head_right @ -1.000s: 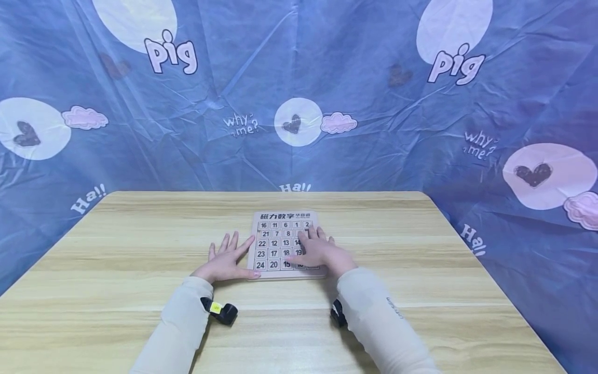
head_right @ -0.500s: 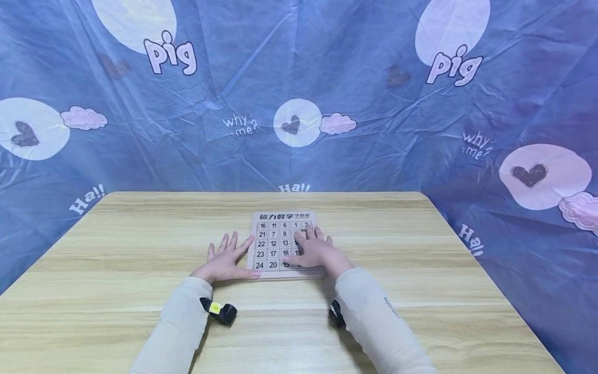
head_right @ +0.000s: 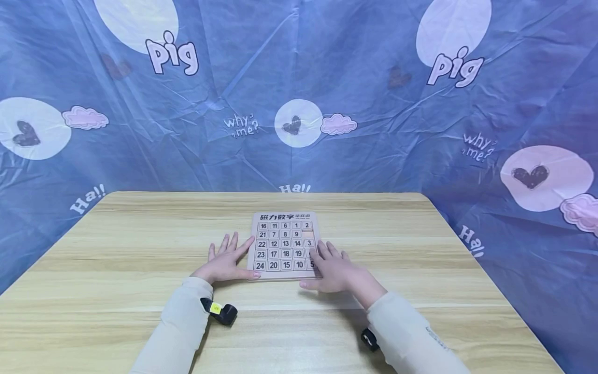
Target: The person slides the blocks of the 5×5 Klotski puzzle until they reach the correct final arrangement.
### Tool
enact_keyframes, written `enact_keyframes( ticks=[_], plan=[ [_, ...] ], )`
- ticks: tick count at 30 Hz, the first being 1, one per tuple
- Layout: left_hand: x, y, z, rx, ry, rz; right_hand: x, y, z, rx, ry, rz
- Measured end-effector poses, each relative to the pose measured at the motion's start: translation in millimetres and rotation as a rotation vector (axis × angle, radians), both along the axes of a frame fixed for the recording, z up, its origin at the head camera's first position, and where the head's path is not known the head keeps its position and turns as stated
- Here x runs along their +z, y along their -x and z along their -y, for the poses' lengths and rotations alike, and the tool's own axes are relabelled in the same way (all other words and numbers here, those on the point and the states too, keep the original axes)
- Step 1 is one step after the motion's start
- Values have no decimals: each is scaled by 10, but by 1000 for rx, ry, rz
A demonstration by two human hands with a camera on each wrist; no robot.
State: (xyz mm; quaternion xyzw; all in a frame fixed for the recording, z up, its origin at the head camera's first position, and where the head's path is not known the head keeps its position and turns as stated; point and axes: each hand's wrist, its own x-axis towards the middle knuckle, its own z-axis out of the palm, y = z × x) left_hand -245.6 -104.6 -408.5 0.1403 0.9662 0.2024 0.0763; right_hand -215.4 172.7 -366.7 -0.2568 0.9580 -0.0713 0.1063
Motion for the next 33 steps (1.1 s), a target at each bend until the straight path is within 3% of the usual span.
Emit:
enact_keyframes(
  ticks=[5, 10, 33],
  plan=[
    [8, -7, -5, 1, 0, 1, 13, -135, -30, 27, -22, 8],
    [15, -13, -5, -2, -3, -4, -4, -173, -30, 35, -27, -9],
    [32, -13, 2, -6, 8, 9, -18, 107, 87, -41, -28, -16]
  ],
)
